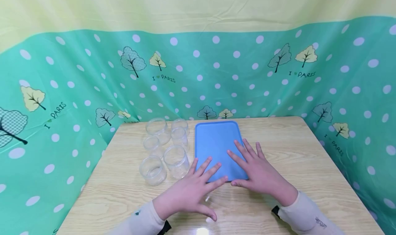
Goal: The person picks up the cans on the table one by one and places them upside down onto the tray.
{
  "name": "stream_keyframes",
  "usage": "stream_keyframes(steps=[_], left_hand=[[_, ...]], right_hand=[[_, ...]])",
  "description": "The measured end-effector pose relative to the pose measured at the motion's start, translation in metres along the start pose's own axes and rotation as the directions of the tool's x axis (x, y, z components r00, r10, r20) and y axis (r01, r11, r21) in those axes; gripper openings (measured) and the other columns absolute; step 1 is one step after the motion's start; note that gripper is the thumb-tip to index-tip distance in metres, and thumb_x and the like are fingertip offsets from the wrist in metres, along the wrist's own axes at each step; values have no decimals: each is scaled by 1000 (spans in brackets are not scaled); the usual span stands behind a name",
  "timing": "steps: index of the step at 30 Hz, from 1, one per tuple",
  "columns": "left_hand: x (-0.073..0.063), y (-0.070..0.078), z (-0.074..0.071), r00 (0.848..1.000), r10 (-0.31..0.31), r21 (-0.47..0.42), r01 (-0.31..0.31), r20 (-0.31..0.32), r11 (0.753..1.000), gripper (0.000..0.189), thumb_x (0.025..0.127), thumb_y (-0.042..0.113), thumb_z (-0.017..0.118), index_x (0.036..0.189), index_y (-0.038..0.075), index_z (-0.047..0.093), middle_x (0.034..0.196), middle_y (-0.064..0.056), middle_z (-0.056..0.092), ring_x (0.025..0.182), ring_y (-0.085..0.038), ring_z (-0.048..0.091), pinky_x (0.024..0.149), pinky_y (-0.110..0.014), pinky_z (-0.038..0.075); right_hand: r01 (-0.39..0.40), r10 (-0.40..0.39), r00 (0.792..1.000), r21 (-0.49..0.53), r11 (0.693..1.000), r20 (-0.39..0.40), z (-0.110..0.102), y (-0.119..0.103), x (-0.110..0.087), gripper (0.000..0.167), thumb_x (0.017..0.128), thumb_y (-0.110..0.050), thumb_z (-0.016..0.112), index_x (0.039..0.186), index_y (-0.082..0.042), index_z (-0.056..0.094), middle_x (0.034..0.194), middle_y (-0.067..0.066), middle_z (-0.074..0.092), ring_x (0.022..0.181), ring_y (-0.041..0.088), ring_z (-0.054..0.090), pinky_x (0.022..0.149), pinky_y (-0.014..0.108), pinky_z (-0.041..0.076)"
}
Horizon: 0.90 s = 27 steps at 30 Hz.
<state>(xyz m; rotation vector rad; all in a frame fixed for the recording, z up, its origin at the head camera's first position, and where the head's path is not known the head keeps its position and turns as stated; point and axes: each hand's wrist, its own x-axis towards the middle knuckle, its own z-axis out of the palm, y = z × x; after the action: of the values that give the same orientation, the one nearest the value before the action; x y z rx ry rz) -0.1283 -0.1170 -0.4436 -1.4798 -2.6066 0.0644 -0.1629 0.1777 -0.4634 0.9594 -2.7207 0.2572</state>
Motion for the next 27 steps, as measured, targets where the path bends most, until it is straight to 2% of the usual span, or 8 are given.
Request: stream_keyframes(steps=[4, 8, 14, 20, 24, 27], left_hand=[[0, -5, -10, 1000, -15, -14, 15, 24, 1000, 108, 79, 92, 45, 165, 32, 19, 173, -8, 3, 157, -43, 3, 116, -77, 20], [0, -11, -17, 999, -43, -5, 43, 11, 999, 103, 81, 88, 49, 164, 31, 24, 172, -9, 11, 157, -42, 4, 115, -79, 18], [0, -18, -26, 996, -94, 21, 94, -3, 995, 100, 83, 85, 52, 163, 31, 27, 171, -10, 19, 157, -41, 7, 115, -79, 17], [1, -25, -35, 995, -103, 70, 104, -15, 992, 93, 87, 81, 54, 161, 28, 34, 168, -11, 28, 157, -40, 16, 116, -76, 23], [3, -30, -41, 993, -108, 92, 112, -40, 989, 85, 90, 75, 57, 158, 27, 40, 164, -9, 36, 154, -39, 25, 116, -74, 27], [4, -33, -46, 991, -127, 72, 130, -40, 989, 83, 90, 72, 60, 157, 26, 43, 163, -9, 38, 154, -38, 27, 116, -73, 27]], right_hand=[[0, 0, 1000, 11, 1000, -1, 0, 0, 0, 100, 83, -73, 69, 162, -27, 30, 172, 12, 15, 156, 46, 9, 118, 77, 11], [8, -8, 1000, 14, 1000, -8, -1, 0, 0, 99, 82, -72, 70, 162, -27, 31, 170, 13, 20, 155, 46, 14, 119, 76, 13], [21, -20, 999, 8, 1000, -25, -1, 0, -1, 97, 84, -78, 62, 162, -28, 32, 170, 9, 22, 155, 43, 17, 119, 74, 15], [27, -26, 999, 34, 999, -26, -2, 0, -1, 98, 80, -69, 75, 159, -24, 39, 169, 10, 26, 157, 40, 16, 120, 72, 15], [31, -31, 999, 26, 999, -14, -3, 0, -1, 99, 79, -68, 77, 159, -25, 39, 168, 10, 27, 155, 41, 21, 121, 71, 17], [44, -43, 999, 24, 999, -15, -3, 0, -1, 98, 80, -68, 76, 159, -24, 39, 168, 10, 28, 153, 42, 27, 120, 70, 20]])
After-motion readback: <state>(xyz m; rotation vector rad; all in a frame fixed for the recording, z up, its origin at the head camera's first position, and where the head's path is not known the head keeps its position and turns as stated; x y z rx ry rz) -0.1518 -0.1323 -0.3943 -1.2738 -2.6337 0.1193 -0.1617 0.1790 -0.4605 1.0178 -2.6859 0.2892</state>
